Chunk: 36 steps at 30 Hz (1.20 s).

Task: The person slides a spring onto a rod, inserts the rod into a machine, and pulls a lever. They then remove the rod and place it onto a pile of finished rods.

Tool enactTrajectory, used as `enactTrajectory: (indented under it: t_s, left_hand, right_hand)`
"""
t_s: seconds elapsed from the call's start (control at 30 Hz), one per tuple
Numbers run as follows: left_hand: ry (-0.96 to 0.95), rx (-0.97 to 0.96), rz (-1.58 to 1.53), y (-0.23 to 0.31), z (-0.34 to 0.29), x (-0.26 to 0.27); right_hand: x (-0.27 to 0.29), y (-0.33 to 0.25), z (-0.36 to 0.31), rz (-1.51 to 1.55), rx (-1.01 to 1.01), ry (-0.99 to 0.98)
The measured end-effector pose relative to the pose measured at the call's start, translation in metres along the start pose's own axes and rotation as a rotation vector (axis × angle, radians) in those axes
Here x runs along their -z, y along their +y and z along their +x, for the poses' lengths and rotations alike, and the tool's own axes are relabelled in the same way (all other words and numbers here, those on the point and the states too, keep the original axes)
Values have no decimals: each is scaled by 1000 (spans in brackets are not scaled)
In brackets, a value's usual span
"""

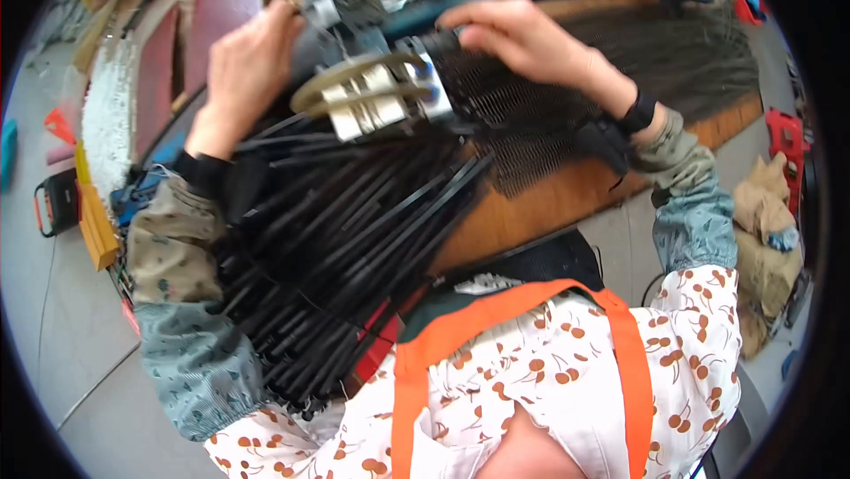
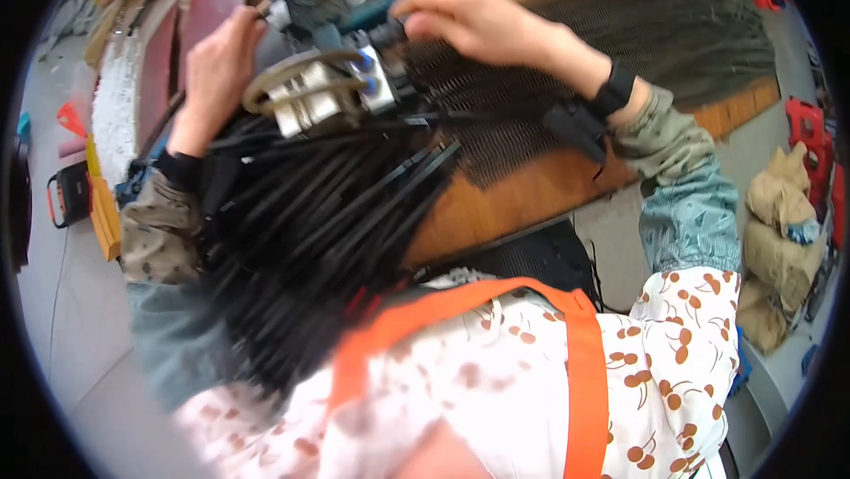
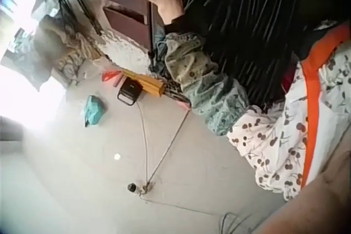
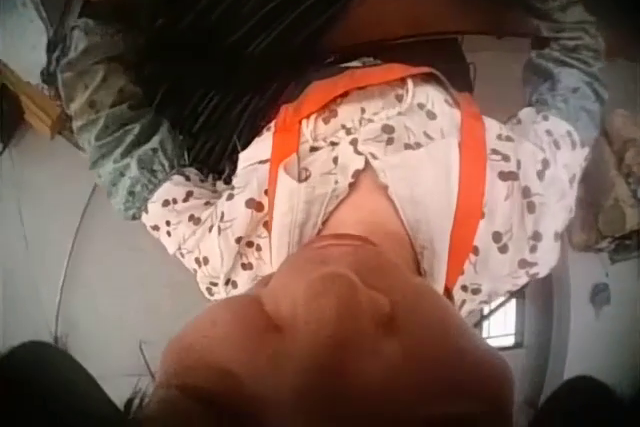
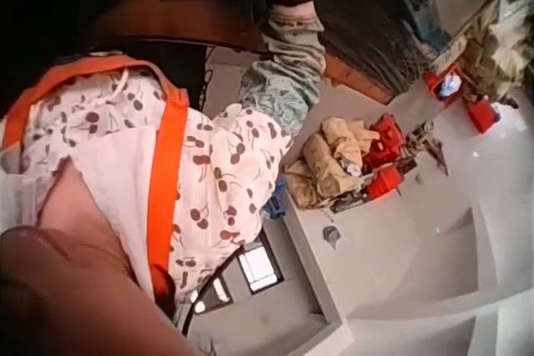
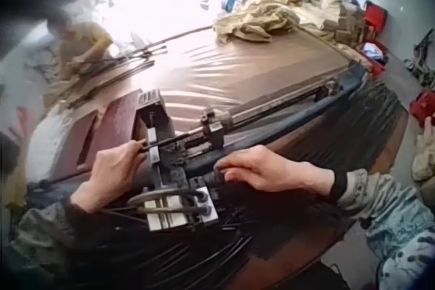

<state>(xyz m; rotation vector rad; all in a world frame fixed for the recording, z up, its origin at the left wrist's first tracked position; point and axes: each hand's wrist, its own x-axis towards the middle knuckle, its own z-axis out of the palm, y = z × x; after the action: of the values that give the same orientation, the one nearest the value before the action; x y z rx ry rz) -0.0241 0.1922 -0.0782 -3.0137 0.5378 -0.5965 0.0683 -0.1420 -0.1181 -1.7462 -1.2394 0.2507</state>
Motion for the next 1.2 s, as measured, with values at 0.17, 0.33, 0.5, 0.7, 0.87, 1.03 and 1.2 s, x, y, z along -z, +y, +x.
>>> enactTrajectory:
  t_s: [0.17, 0.33, 0.5, 0.7, 0.87, 1.03, 1.2]
  left_hand:
    - [-33, -3, 106, -80, -35, 0]
    - [-216, 131, 259, -100, -63, 5]
    - [-361, 23, 480, -16, -69, 46]
    - [-175, -176, -192, 193, -65, 70]
    - [-8, -178, -314, 223, -35, 8]
    - [-189, -206, -163, 223, -2, 31]
    - [-149, -190, -10, 198, 50, 66]
  right_hand:
    - [12, -16, -68, -579, 89, -161]
    - [-50, -24, -98, -584, 71, 9]
    - [-62, -20, -115, -562, 51, 23]
    - [-59, -22, -130, -457, 129, 55]
    - [-47, -33, -112, -427, 203, 125]
    - [-1, -42, -126, -572, 232, 252]
    - [100, 43, -213, -779, -154, 611]
